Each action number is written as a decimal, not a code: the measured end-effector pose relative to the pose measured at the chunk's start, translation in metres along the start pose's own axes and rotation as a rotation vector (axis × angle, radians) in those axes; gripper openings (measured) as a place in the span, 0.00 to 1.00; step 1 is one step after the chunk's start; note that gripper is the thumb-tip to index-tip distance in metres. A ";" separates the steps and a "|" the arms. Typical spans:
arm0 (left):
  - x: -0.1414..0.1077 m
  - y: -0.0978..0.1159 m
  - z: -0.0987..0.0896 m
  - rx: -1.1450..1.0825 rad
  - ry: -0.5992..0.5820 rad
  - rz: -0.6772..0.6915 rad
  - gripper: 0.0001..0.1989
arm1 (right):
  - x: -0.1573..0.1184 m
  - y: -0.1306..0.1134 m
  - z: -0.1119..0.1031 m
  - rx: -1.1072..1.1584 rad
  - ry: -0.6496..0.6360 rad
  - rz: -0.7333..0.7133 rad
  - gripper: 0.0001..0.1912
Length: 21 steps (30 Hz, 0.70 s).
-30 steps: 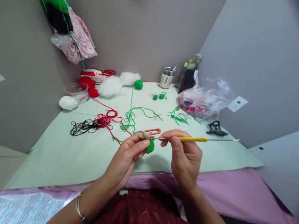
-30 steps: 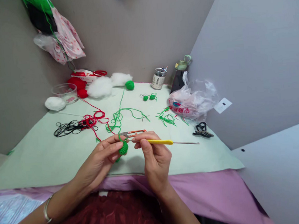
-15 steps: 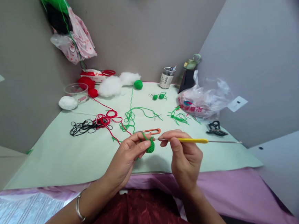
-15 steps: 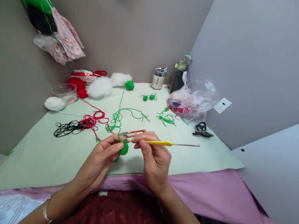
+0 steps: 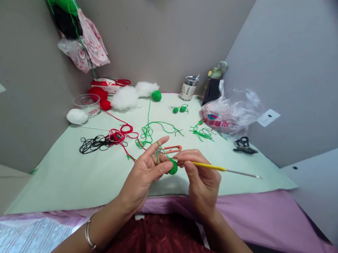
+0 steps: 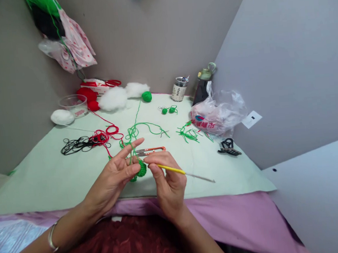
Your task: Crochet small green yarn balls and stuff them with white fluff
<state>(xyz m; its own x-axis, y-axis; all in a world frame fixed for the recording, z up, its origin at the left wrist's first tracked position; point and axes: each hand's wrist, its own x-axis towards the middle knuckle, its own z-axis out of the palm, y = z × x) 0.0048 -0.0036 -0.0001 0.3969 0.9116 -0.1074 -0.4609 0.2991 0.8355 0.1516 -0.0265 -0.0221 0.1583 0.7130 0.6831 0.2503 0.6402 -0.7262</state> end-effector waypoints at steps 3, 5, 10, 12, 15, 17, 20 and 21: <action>0.001 -0.002 0.001 0.010 0.032 0.051 0.39 | -0.002 0.001 0.003 -0.066 0.016 -0.094 0.14; 0.001 -0.004 0.002 0.013 0.034 0.051 0.37 | -0.003 0.001 0.004 -0.099 0.057 -0.121 0.15; 0.001 -0.004 0.001 0.043 -0.007 0.021 0.28 | -0.003 0.004 0.005 0.005 0.149 -0.035 0.12; 0.001 -0.003 0.000 0.049 -0.008 0.018 0.25 | -0.001 0.006 0.004 0.123 0.152 0.048 0.10; 0.000 -0.002 -0.001 0.063 0.006 0.017 0.24 | 0.003 0.008 0.001 0.272 0.123 0.188 0.10; 0.000 -0.003 -0.002 0.081 0.019 0.025 0.23 | 0.005 0.009 0.000 0.314 0.098 0.228 0.10; 0.000 -0.005 -0.004 0.115 0.029 0.052 0.22 | 0.006 0.009 -0.003 0.321 0.050 0.233 0.12; 0.000 -0.005 -0.005 0.127 0.031 0.062 0.21 | 0.006 0.008 -0.004 0.315 0.033 0.229 0.12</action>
<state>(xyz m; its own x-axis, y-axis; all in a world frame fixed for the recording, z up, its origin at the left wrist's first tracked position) 0.0033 -0.0041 -0.0069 0.3454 0.9360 -0.0679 -0.3788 0.2052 0.9024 0.1582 -0.0178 -0.0237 0.2080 0.8414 0.4988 -0.0994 0.5255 -0.8450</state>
